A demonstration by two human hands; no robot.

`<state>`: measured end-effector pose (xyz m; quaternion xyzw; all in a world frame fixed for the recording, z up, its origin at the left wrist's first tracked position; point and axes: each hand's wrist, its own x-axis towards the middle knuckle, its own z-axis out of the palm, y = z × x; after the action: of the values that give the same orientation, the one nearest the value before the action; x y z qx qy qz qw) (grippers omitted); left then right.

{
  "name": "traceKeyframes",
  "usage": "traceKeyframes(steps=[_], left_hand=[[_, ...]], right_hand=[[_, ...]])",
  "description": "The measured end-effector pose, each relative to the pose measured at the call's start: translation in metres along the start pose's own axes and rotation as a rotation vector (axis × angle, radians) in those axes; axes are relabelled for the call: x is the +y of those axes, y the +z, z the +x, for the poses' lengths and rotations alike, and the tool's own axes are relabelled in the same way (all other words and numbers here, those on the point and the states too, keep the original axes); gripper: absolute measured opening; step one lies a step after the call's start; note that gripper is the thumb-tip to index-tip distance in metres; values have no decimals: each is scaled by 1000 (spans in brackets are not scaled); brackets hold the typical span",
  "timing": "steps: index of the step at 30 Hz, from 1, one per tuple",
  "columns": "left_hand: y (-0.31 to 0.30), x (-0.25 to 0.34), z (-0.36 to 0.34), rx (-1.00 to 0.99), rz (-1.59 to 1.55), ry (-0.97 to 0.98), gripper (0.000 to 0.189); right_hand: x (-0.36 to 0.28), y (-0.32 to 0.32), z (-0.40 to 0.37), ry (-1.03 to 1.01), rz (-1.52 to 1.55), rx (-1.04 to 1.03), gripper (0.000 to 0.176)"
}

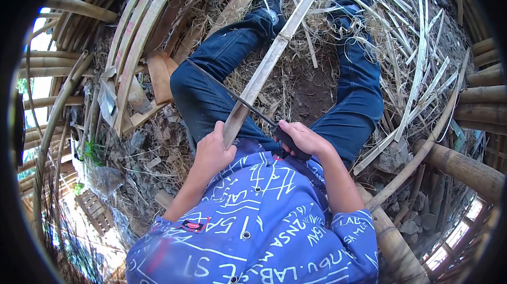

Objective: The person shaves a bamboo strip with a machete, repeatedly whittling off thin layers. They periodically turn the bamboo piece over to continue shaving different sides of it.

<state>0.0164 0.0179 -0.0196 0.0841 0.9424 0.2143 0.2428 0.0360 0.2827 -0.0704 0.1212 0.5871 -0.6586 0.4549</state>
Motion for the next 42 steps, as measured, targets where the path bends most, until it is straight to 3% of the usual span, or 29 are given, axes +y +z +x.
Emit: traceKeyframes(steps=[5,7,8,15,17,18,25,27,30,33,35,39,42], left_hand=[[-1,-2,3,-42,-35,-13,41],[-1,-3,3,-46,-33,-13,41],[-1,-4,4,-49,-32,-14,41],[-2,-7,8,-71,-122,-62,39],[-2,-7,10,-84,-157,-70,39],[-1,-7,11,-86,-158,-70,39],[-3,-8,12,-105,-159,-65,41],[3,-12,12,-50,-164,-30,40],[4,-12,15,-95,-217,-69,40],[2,-12,15,-204,-327,-150,41],[13,-21,14,-142,-484,-17,42],[16,-23,13,-156,-547,-14,41],[17,-25,14,-282,-631,-2,40]], right_hand=[[-1,5,-1,3,-6,6,51],[-3,13,-2,-40,-204,87,47],[-6,14,-4,-44,-172,97,40],[-3,22,-5,-106,-149,130,34],[1,31,-4,-286,-461,292,37],[-1,35,-6,-277,-566,367,53],[-9,49,-8,-205,-648,454,60],[-11,51,-7,-174,-892,560,63],[-11,50,-3,-164,-979,597,67],[-14,49,-1,-145,-1003,611,70],[-16,49,0,-154,-1004,636,71],[-11,46,3,-252,-958,665,71],[-5,41,5,-312,-908,629,70]])
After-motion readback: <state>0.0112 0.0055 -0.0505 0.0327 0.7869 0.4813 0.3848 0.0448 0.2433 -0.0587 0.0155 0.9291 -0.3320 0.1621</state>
